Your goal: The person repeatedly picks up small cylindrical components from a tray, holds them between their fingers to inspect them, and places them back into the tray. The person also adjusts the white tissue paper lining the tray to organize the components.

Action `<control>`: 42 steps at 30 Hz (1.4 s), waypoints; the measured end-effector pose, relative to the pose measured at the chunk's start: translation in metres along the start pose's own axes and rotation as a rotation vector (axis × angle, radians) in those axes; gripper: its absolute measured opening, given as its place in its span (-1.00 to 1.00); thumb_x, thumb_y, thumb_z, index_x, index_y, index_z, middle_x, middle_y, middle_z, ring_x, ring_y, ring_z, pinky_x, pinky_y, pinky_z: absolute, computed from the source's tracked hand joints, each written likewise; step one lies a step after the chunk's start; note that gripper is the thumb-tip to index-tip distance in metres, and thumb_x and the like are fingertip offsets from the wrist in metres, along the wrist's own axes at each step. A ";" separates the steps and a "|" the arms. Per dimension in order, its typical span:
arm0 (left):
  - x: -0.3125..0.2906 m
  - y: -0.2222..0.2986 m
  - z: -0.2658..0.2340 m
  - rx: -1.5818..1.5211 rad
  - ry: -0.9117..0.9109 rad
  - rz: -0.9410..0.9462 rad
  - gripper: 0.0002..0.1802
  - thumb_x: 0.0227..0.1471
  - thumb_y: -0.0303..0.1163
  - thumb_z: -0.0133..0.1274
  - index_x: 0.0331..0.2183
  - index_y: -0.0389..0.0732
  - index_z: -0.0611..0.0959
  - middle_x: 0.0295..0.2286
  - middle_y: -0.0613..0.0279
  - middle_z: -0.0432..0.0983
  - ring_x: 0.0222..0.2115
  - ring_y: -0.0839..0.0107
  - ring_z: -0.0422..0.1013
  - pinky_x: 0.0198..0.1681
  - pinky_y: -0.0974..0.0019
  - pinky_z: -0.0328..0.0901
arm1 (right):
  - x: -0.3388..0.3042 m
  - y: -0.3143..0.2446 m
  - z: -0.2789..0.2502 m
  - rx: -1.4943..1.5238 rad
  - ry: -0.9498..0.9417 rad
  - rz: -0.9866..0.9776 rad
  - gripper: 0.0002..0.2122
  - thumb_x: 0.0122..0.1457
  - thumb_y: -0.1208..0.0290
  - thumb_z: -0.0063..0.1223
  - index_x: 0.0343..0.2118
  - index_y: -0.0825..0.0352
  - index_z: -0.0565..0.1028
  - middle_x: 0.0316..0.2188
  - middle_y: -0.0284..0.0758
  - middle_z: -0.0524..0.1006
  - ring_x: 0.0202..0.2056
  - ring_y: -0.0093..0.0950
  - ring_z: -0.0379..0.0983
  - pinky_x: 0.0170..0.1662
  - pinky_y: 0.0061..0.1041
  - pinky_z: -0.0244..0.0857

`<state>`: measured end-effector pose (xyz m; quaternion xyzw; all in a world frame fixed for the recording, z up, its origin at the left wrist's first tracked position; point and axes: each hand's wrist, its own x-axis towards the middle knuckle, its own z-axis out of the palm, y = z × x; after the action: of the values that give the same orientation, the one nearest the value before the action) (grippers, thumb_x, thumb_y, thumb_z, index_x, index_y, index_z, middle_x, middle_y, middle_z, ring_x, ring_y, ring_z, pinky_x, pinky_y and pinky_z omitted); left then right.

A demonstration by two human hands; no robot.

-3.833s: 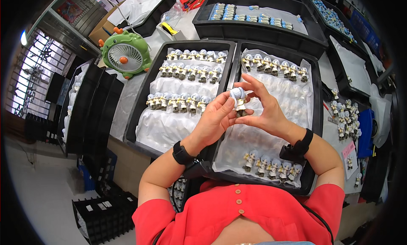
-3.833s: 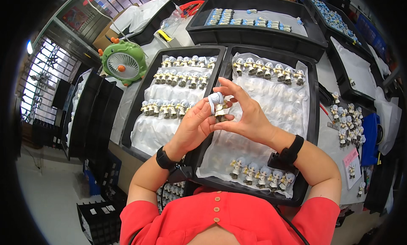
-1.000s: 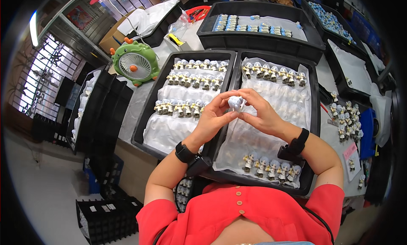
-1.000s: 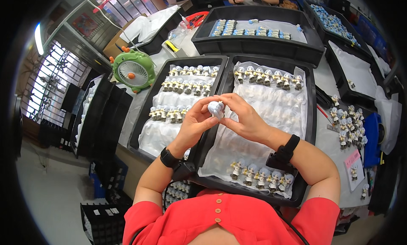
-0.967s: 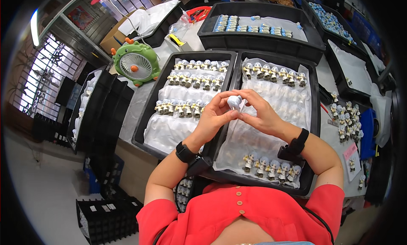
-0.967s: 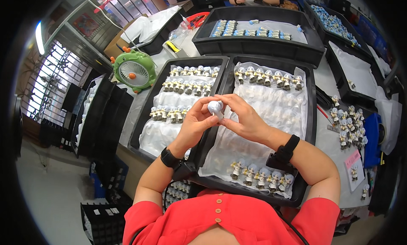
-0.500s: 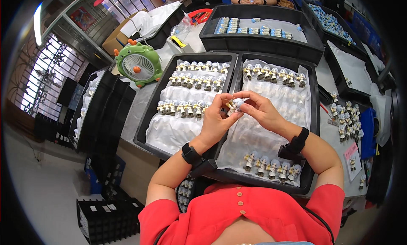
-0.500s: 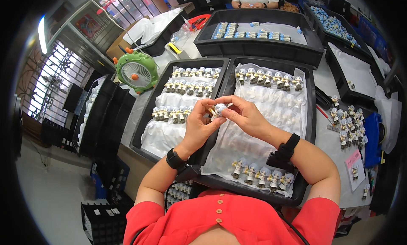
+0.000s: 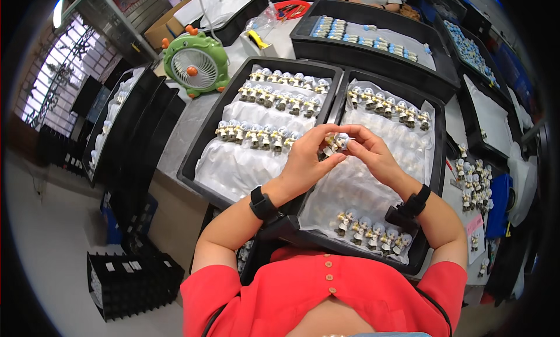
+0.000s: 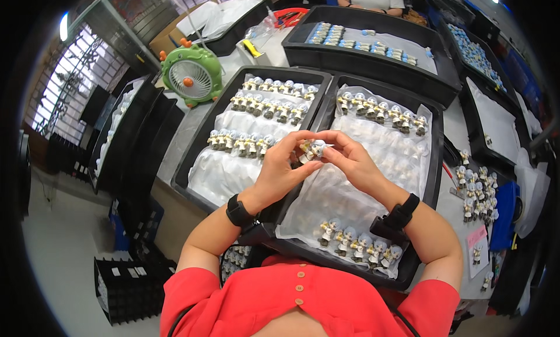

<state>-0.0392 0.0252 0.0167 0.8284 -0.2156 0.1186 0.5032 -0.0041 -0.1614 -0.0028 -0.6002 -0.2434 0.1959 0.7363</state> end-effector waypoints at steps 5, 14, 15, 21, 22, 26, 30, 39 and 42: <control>0.001 -0.003 -0.020 0.246 -0.064 0.079 -0.53 -0.20 -0.48 0.19 -0.14 -0.15 0.49 -0.39 0.13 0.47 -0.37 0.19 0.38 -0.27 0.22 0.29 | -0.001 0.002 0.005 -0.145 0.006 -0.037 -0.64 0.17 0.53 -0.04 0.04 0.36 0.28 -0.10 -0.33 0.41 -0.10 -0.61 0.35 -0.01 -0.58 0.24; -0.035 -0.012 -0.153 0.520 -0.339 -0.615 -0.60 -0.21 -0.42 0.19 -0.23 -0.24 0.52 -0.58 0.14 0.47 -0.57 0.41 0.41 -0.47 0.35 0.29 | -0.002 -0.008 0.006 -0.291 -0.020 -0.086 -0.67 0.15 0.49 -0.01 0.00 0.36 0.36 -0.18 -0.31 0.47 -0.10 -0.57 0.39 -0.01 -0.53 0.25; -0.044 -0.015 -0.159 0.542 -0.359 -0.640 -0.62 -0.22 -0.42 0.18 -0.25 -0.25 0.52 -0.58 0.07 0.49 -0.55 0.34 0.45 -0.46 0.31 0.31 | -0.001 -0.008 0.006 -0.301 -0.027 -0.083 -0.67 0.14 0.49 0.00 -0.01 0.36 0.36 -0.18 -0.31 0.47 -0.10 -0.57 0.40 -0.01 -0.53 0.25; -0.073 -0.042 -0.150 0.529 -0.481 -0.592 -0.60 -0.29 -0.43 0.20 -0.31 -0.26 0.46 -0.61 0.02 0.48 -0.65 0.19 0.44 -0.52 0.23 0.30 | -0.003 -0.001 0.005 -0.410 -0.048 -0.077 -0.75 0.12 0.48 0.03 -0.12 0.36 0.45 -0.33 -0.36 0.53 -0.26 -0.59 0.45 -0.13 -0.56 0.30; -0.074 -0.047 -0.146 0.546 -0.508 -0.611 -0.59 -0.29 -0.43 0.21 -0.31 -0.25 0.45 -0.60 0.03 0.48 -0.62 0.20 0.44 -0.51 0.24 0.30 | -0.006 -0.002 0.003 -0.445 -0.078 -0.040 -0.77 0.11 0.48 0.05 -0.16 0.37 0.46 -0.36 -0.37 0.53 -0.29 -0.59 0.45 -0.16 -0.56 0.31; -0.076 -0.047 -0.141 0.530 -0.569 -0.732 -0.60 -0.27 -0.42 0.24 -0.34 -0.24 0.43 -0.59 0.05 0.48 -0.55 0.27 0.44 -0.50 0.25 0.27 | -0.010 -0.018 0.007 -0.610 -0.439 0.197 -0.81 0.04 0.47 0.11 -0.27 0.41 0.48 -0.42 -0.33 0.54 -0.38 -0.57 0.45 -0.28 -0.58 0.32; -0.073 -0.045 -0.138 0.500 -0.550 -0.767 -0.58 -0.27 -0.43 0.25 -0.33 -0.25 0.42 -0.59 0.09 0.48 -0.55 0.33 0.42 -0.50 0.27 0.25 | -0.023 -0.018 0.014 -0.881 -0.675 0.243 -0.65 -0.10 0.31 0.26 -0.29 0.40 0.45 -0.37 -0.20 0.53 -0.35 -0.35 0.49 -0.30 -0.41 0.34; -0.083 -0.045 -0.149 0.722 -0.522 -0.433 -0.54 -0.24 -0.37 0.25 -0.25 -0.27 0.45 -0.46 0.03 0.47 -0.46 0.24 0.43 -0.39 0.24 0.31 | -0.027 -0.002 0.018 -0.879 -0.793 0.136 -0.55 -0.26 0.41 0.30 -0.25 0.37 0.38 -0.39 -0.22 0.47 -0.34 -0.23 0.43 -0.27 -0.35 0.30; -0.060 0.005 -0.134 0.708 -0.423 -0.418 -0.55 -0.15 -0.40 0.21 -0.16 -0.26 0.45 -0.30 0.03 0.42 -0.29 0.34 0.40 -0.30 0.32 0.33 | -0.024 -0.019 0.015 -0.778 -0.633 0.027 -0.55 -0.23 0.50 0.26 -0.19 0.32 0.38 -0.37 -0.27 0.42 -0.31 -0.29 0.39 -0.20 -0.39 0.28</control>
<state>-0.0919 0.1560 0.0581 0.9810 -0.0882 -0.0905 0.1474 -0.0318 -0.1675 0.0155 -0.7446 -0.5020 0.2725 0.3454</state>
